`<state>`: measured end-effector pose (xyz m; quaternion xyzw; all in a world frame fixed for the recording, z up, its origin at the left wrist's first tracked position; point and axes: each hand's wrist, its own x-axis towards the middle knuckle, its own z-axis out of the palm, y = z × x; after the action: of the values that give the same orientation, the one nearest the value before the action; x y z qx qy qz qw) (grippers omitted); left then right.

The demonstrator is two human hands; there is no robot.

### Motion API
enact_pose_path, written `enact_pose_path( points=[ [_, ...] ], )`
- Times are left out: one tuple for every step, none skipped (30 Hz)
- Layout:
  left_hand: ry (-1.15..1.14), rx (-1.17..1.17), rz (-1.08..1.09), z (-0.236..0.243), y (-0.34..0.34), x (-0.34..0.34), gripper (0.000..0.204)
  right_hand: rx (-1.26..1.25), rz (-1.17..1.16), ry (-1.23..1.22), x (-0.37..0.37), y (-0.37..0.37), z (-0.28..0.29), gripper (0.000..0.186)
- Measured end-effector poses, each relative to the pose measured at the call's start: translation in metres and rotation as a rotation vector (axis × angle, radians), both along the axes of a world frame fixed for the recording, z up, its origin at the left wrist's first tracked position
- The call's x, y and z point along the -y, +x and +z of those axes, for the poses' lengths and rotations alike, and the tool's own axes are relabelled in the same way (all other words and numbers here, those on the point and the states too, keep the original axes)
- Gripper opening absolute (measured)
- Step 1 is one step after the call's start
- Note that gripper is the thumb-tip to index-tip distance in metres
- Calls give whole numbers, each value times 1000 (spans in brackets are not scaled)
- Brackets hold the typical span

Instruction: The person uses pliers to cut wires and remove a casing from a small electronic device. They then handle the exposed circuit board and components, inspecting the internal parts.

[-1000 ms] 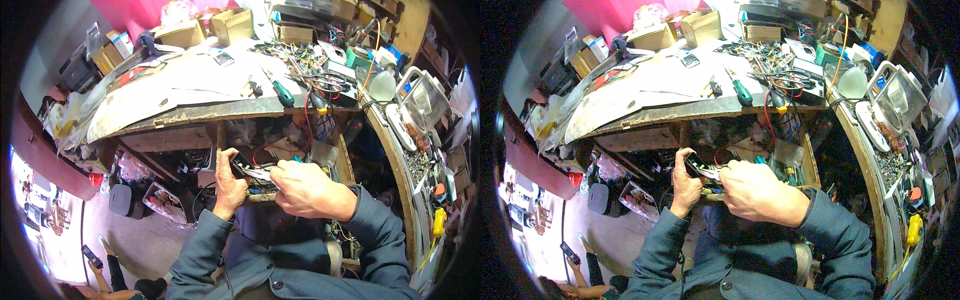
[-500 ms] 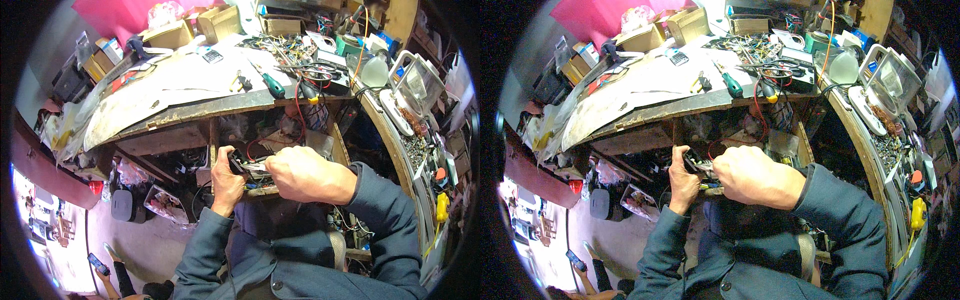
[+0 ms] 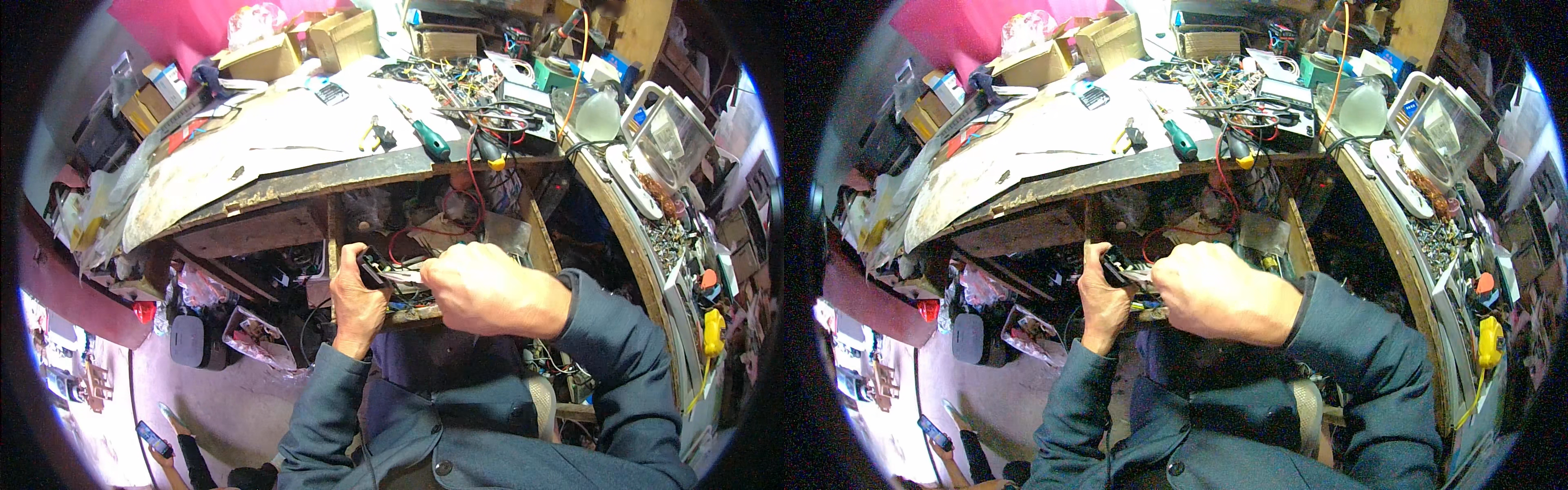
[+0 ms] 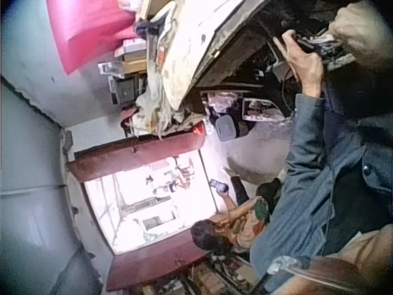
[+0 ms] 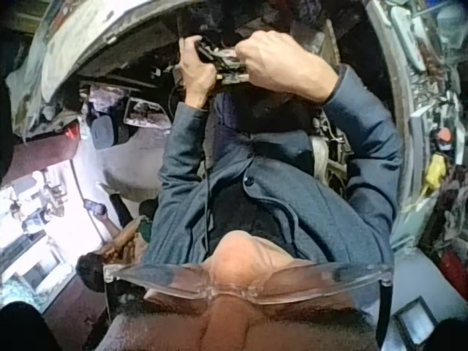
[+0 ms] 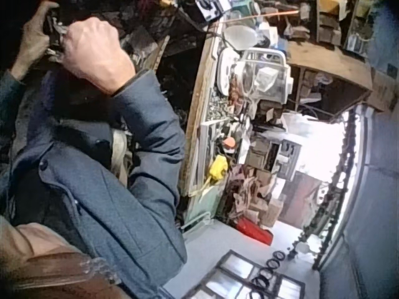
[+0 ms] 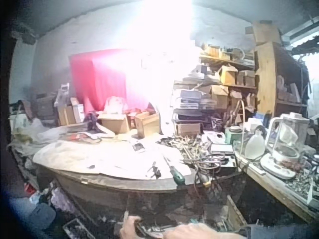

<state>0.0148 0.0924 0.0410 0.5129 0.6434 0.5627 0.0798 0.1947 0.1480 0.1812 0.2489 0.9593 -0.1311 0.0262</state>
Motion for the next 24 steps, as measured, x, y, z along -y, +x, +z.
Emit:
enact_pose_path(
  points=[
    [29, -71, 3, 0, -1, 0, 53, 44, 7, -12, -4, 1, 8, 13],
    [14, -60, 0, -1, 0, 0, 52, 92, 11, -23, -8, 2, 13, 13],
    [-2, -49, -2, 0, 1, 0, 52, 78, 7, -36, -11, 2, 13, 13],
    [-17, -39, -3, 1, 2, 1, 52, 56, 9, -22, -10, 3, 9, 13],
    [5, -40, 10, 7, 4, 3, 51, 34, 10, -6, -7, 3, 4, 13],
    [-16, 8, -1, 6, 4, 2, 51, 11, 11, 9, -4, 4, 1, 13],
    [-37, 55, -12, 5, 4, 1, 52, -45, -5, 19, -2, 6, 0, 12],
    [-61, 100, -20, 4, 3, 0, 52, -35, 3, 20, -2, 5, 0, 12],
    [-55, 129, -32, 5, 3, 0, 51, -26, 11, 20, -3, 5, 1, 12],
    [-36, 90, -28, 4, 3, 1, 51, -17, 17, 21, -4, 4, 2, 12],
    [-18, 51, -21, 3, 4, 1, 51, 12, 27, 5, -7, 4, 6, 12],
    [0, 13, -16, 2, 5, 1, 51, 40, 36, -10, -10, 4, 12, 13],
    [78, -102, 6, 6, 5, 0, 51, 69, 46, -26, -11, 4, 17, 13],
    [15, -50, 4, 7, 5, 1, 51, 64, 50, -14, -10, 4, 20, 13],
    [-47, 2, 3, 7, 5, 1, 51, 60, 55, -3, -9, 3, 21, 13],
    [-110, 54, 2, 7, 5, 2, 51, 55, 62, 9, -8, 3, 23, 14],
    [-108, 72, -2, 8, 5, 2, 52, 49, 35, 6, -6, 3, 23, 14],
    [-106, 74, 2, 8, 5, 2, 52, 48, 42, 14, -6, 3, 21, 14],
    [-105, 76, 6, 7, 5, 2, 52, 48, 49, 22, -7, 4, 18, 14],
    [-104, 76, 10, 6, 5, 2, 52, 46, 56, 29, -8, 4, 16, 14],
    [-83, 57, 6, 9, 5, 4, 51, 51, 64, 24, -9, 5, 18, 14],
    [-77, 35, 6, 8, 5, 3, 50, 56, 72, 19, -11, 5, 21, 14],
    [-69, 14, 5, 7, 6, 2, 49, 63, 79, 16, -12, 6, 24, 14],
    [-61, -6, 4, 7, 6, 1, 48, 72, 79, 14, -11, 6, 25, 14]
  ],
)
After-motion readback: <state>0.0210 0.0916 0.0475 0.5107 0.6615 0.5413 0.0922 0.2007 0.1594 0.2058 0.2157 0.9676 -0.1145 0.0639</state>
